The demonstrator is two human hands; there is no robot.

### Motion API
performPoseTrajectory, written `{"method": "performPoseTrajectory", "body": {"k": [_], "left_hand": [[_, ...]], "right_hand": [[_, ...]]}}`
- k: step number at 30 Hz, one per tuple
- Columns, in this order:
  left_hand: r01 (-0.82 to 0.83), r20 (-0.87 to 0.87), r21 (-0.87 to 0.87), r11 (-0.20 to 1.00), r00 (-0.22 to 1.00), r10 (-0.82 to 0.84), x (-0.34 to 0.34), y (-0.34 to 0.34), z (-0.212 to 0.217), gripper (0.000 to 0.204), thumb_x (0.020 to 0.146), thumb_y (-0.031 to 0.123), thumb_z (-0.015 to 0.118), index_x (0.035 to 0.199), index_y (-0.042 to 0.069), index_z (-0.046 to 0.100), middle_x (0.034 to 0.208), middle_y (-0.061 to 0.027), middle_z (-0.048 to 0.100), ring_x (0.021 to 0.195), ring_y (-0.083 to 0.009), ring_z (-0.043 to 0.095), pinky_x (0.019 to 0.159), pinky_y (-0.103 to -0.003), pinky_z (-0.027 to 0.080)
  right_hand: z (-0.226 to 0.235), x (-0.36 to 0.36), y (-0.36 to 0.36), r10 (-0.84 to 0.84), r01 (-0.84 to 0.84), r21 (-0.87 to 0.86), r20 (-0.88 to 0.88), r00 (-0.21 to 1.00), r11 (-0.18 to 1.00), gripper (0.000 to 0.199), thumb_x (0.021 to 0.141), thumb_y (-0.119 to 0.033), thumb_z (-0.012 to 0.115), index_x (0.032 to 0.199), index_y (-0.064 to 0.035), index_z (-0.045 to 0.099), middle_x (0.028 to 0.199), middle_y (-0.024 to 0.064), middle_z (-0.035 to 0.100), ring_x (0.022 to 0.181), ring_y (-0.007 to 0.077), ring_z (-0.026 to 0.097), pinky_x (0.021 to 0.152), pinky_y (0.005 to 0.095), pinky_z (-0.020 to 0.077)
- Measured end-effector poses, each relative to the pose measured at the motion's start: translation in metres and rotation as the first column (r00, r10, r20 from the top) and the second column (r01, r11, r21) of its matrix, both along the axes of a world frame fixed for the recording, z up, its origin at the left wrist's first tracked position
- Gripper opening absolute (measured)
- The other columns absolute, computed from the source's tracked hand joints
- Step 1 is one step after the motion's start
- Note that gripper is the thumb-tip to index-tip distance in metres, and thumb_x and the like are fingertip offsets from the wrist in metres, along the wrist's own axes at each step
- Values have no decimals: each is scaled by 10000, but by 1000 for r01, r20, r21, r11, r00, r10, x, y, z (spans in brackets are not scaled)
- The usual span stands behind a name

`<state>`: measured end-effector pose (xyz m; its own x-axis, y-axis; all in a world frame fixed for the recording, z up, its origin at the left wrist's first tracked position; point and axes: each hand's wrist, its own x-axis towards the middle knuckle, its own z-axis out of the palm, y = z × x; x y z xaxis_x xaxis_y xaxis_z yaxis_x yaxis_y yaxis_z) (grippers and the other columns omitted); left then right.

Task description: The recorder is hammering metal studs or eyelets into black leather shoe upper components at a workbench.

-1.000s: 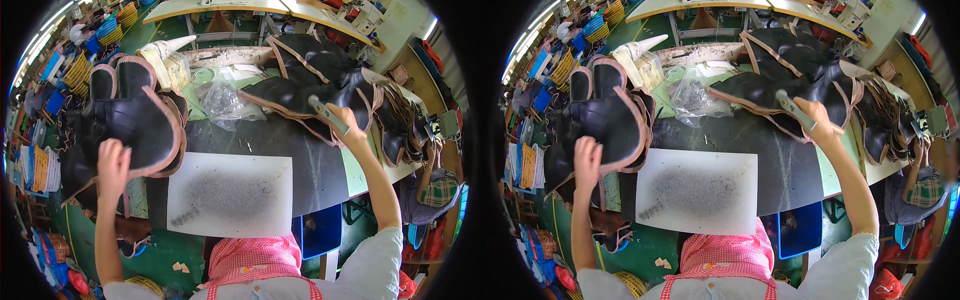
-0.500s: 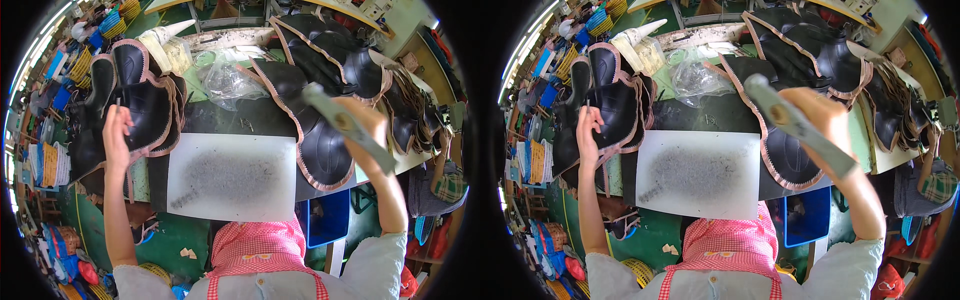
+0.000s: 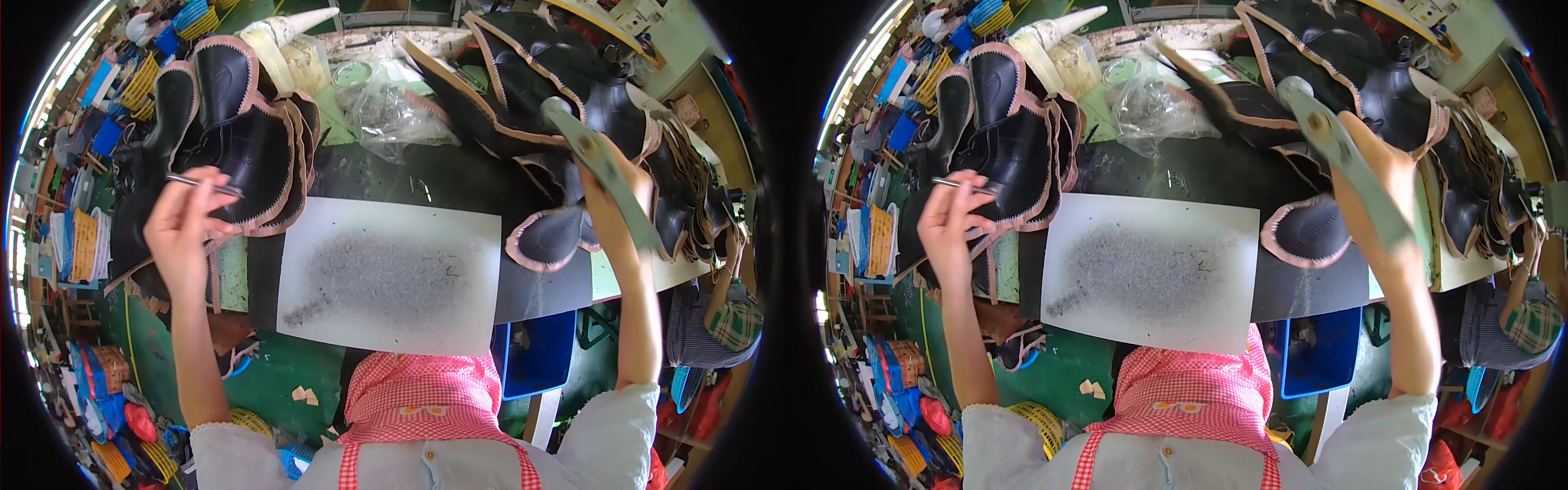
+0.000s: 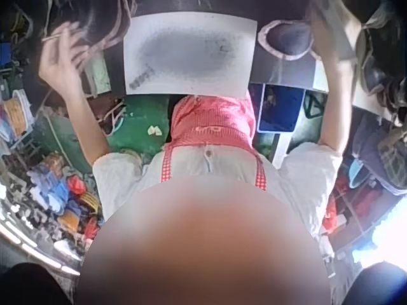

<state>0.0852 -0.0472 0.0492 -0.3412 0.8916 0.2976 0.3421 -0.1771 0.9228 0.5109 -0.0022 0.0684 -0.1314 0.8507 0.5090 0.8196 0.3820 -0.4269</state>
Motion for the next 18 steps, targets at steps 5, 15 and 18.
{"method": "performPoseTrajectory", "body": {"k": [5, 15, 18], "left_hand": [[112, 334, 313, 943, 917, -220, 40, -2, 26, 237, 1015, 68, 461, 1202, -50, 548, 1122, -189, 641, 934, -274, 705, 503, -238, 566], [592, 347, 62, 803, 742, -574, 133, -35, 0, 127, 901, -101, 581, 1020, -58, 570, 991, -195, 626, 925, -292, 694, 660, -297, 618], [598, 48, 161, 785, 790, -611, 137, -29, 2, 161, 880, -123, 587, 1029, -66, 573, 974, -205, 631, 894, -297, 691, 715, -335, 616]], "right_hand": [[-18, -68, -58, 631, -630, -60, 146, 762, 774, 217, 696, -81, 669, 862, -9, 550, 899, 127, 643, 829, 274, 684, 683, 337, 558], [-22, -59, -85, 663, -655, -408, -145, 735, 637, 332, 764, -138, 720, 992, 43, 559, 1027, 219, 635, 1003, 378, 638, 852, 453, 510], [-16, -38, -84, 560, -479, -579, -46, 827, 660, 236, 769, -87, 703, 938, 1, 565, 747, 156, 589, 664, 308, 656, 582, 407, 495]]}}
